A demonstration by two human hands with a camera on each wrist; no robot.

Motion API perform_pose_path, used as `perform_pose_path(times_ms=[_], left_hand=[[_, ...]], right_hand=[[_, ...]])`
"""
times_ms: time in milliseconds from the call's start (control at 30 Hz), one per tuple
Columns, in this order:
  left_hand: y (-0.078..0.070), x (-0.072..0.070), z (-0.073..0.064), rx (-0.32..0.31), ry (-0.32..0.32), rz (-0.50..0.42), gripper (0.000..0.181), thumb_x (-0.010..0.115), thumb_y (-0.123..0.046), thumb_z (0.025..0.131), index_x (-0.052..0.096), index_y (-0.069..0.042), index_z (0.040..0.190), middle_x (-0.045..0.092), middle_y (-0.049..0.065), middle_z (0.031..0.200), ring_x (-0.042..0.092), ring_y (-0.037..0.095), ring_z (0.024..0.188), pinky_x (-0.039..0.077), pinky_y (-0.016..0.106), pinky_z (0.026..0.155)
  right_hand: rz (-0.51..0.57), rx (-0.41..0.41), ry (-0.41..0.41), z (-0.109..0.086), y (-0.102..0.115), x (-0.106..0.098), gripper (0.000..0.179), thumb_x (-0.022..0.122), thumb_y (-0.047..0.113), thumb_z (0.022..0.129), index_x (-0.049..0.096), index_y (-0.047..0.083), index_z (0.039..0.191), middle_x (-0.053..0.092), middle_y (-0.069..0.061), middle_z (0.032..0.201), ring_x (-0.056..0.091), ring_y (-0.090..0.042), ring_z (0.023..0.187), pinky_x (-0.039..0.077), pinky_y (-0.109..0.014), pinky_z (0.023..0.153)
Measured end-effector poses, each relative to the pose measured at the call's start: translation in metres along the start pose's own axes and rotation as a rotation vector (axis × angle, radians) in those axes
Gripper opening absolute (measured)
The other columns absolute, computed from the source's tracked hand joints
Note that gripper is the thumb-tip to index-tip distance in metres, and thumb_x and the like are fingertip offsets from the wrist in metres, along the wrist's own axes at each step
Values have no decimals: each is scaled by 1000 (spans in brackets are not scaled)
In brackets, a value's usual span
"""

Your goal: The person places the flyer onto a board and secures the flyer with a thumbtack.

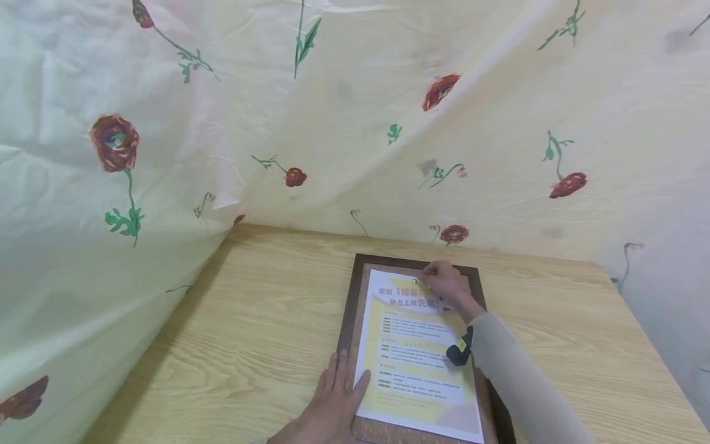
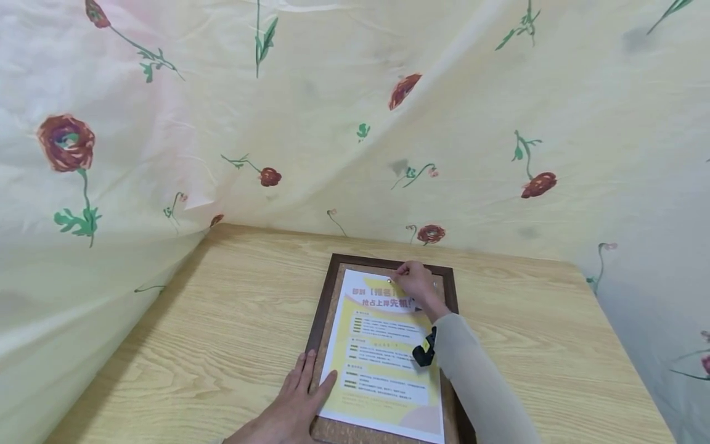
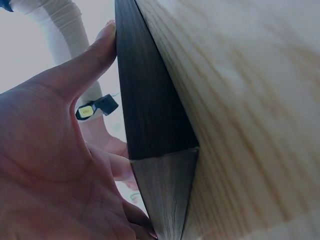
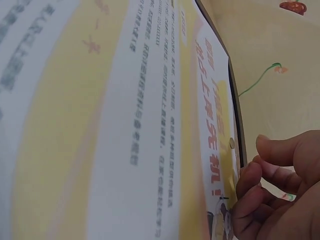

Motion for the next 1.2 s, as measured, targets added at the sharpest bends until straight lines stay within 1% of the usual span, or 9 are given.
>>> perform_pose_path(times_ms=[133, 267, 433, 567, 700, 833, 933, 1067, 1200], left_hand=[[0, -1, 1, 4, -2, 4, 123, 74, -75, 61, 33, -4, 152, -2, 37, 155, -2, 57, 141, 21, 68, 108], [0, -1, 0, 18, -6, 9, 123, 74, -75, 61, 33, -2, 152, -1, 38, 155, -2, 58, 141, 20, 68, 108], [2, -2, 0, 23, -2, -17, 123, 74, -74, 62, 32, -1, 152, -2, 39, 154, -3, 58, 141, 19, 69, 108], [3, -5, 0, 21, -4, -28, 124, 77, -72, 60, 32, -2, 151, -2, 39, 154, -4, 58, 141, 17, 69, 108], [3, -6, 1, 25, -1, -50, 125, 80, -70, 59, 33, -1, 151, -4, 40, 154, -5, 59, 140, 15, 70, 108], [3, -8, 2, 29, -6, -64, 125, 81, -69, 60, 33, 0, 151, -4, 40, 154, -5, 60, 140, 15, 71, 107], [3, -9, 2, 31, -11, -70, 124, 82, -68, 60, 33, 0, 151, -4, 40, 154, -5, 60, 140, 15, 71, 107], [4, -11, 0, 29, -10, -100, 122, 83, -65, 63, 31, 1, 152, -4, 40, 154, -5, 59, 140, 14, 71, 108], [5, -14, -2, 19, -16, -127, 119, 83, -62, 66, 30, 1, 152, -3, 40, 154, -6, 58, 141, 13, 71, 108]], right_hand=[[-3, -24, 5, -8, -1, -4, 30, 59, 27, 100, 63, 1, 115, 65, -14, 102, 60, -24, 83, 48, -33, 68], [-12, -41, 14, -17, 1, -8, 36, 56, 29, 101, 60, -2, 119, 65, -16, 105, 61, -25, 83, 49, -33, 69], [-20, -39, 26, -26, 2, -10, 41, 55, 33, 102, 59, -2, 121, 66, -18, 107, 63, -25, 83, 51, -33, 68], [-28, -44, 25, -34, 4, -12, 39, 56, 32, 102, 59, -1, 121, 66, -16, 104, 62, -24, 82, 50, -32, 67], [-14, -57, 32, -42, 4, -13, 31, 57, 28, 101, 62, 1, 115, 66, -16, 102, 61, -23, 80, 50, -31, 66], [10, -110, 34, -50, 5, -16, 27, 59, 24, 100, 63, 0, 111, 63, -17, 107, 61, -25, 83, 51, -31, 67], [21, -143, 31, -57, 5, -18, 27, 59, 23, 100, 61, -2, 112, 62, -17, 106, 62, -26, 84, 51, -32, 67], [16, -142, 38, -64, 1, -18, 29, 59, 23, 100, 61, -3, 114, 65, -16, 102, 62, -24, 79, 50, -32, 66], [-3, -115, 37, -71, -4, -19, 29, 59, 23, 100, 63, -2, 114, 66, -14, 102, 62, -22, 77, 51, -32, 65]])
Point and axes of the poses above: each hand's wrist, its own z-axis towards the middle knuckle, its own x-axis out of the palm, y = z × x, the point moved 10 cm from there along z, towards the middle knuckle
